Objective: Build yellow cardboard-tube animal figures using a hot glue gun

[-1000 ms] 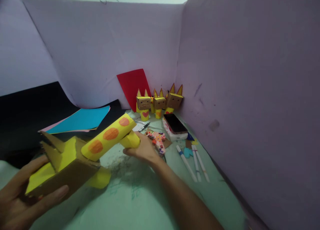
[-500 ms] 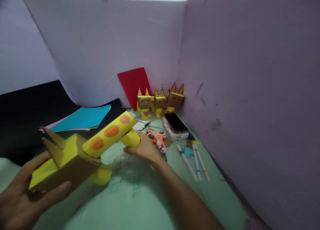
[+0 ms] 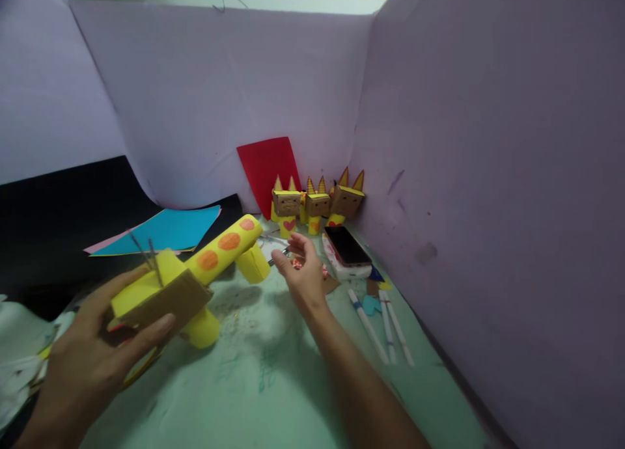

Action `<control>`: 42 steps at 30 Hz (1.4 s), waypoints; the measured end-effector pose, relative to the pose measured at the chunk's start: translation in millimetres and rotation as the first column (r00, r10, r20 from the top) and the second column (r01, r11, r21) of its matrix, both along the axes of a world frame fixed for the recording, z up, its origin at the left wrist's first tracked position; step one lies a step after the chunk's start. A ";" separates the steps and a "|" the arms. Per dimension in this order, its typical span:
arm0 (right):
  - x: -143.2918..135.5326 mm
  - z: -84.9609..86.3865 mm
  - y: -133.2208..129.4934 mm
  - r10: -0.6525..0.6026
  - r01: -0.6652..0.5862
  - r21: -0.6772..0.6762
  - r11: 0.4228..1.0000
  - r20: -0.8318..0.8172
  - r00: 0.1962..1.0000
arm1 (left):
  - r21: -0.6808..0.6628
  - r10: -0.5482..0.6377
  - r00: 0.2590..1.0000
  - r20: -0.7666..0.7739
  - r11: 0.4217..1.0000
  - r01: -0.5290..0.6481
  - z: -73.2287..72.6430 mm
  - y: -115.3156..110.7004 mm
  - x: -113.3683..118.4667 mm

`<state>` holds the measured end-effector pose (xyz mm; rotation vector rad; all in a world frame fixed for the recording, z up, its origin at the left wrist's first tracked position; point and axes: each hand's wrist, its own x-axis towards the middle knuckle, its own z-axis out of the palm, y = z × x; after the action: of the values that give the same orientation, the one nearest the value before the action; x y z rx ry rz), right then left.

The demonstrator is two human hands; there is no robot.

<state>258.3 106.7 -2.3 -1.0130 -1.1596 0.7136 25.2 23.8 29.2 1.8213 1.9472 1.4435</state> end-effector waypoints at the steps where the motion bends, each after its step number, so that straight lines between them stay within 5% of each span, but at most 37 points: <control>1: 1.1 -0.3 0.9 -0.007 0.007 0.003 1.000 -0.021 1.000 | 0.008 -0.014 0.998 -0.059 1.000 0.015 -3.6 1.6 -0.8; 7: 1.8 -1.3 3.1 -0.033 0.036 0.026 0.999 -0.081 0.996 | -0.030 -0.066 0.979 -0.193 0.998 0.061 -18.6 3.6 -5.0; 15: -5.5 6.0 -5.7 -0.051 0.059 0.067 0.996 -0.117 0.992 | -0.012 -0.057 0.964 -0.259 0.998 0.056 -15.5 2.5 0.6; 20: -33.6 15.6 -52.5 0.071 -0.070 0.015 0.997 -0.049 0.996 | 0.045 0.015 0.976 -0.218 0.999 -0.006 -12.1 4.6 10.0; 25: -73.0 5.3 -105.6 0.257 -0.262 0.014 0.965 0.152 0.954 | 0.100 0.082 0.984 -0.159 0.993 -0.067 -9.0 -1.3 24.2; 32: -82.8 -6.0 -99.8 0.174 -0.174 0.001 0.985 0.002 0.985 | 0.164 -0.205 0.976 -0.078 0.963 0.215 -26.3 -21.1 41.5; 36: -68.3 -4.4 -89.8 0.130 -0.130 -0.055 0.990 0.008 0.991 | 0.213 -0.282 0.959 0.015 0.938 0.273 -33.5 -31.1 56.9; 42: -46.0 -2.5 -82.3 -0.182 0.205 -0.109 0.973 0.188 0.965 | 0.243 -0.465 0.885 0.004 0.859 0.450 -55.8 -41.1 77.0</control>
<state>212.3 24.4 -4.8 -1.3005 -1.1585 0.5551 102.2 -17.3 -26.6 2.1155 1.2245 1.5819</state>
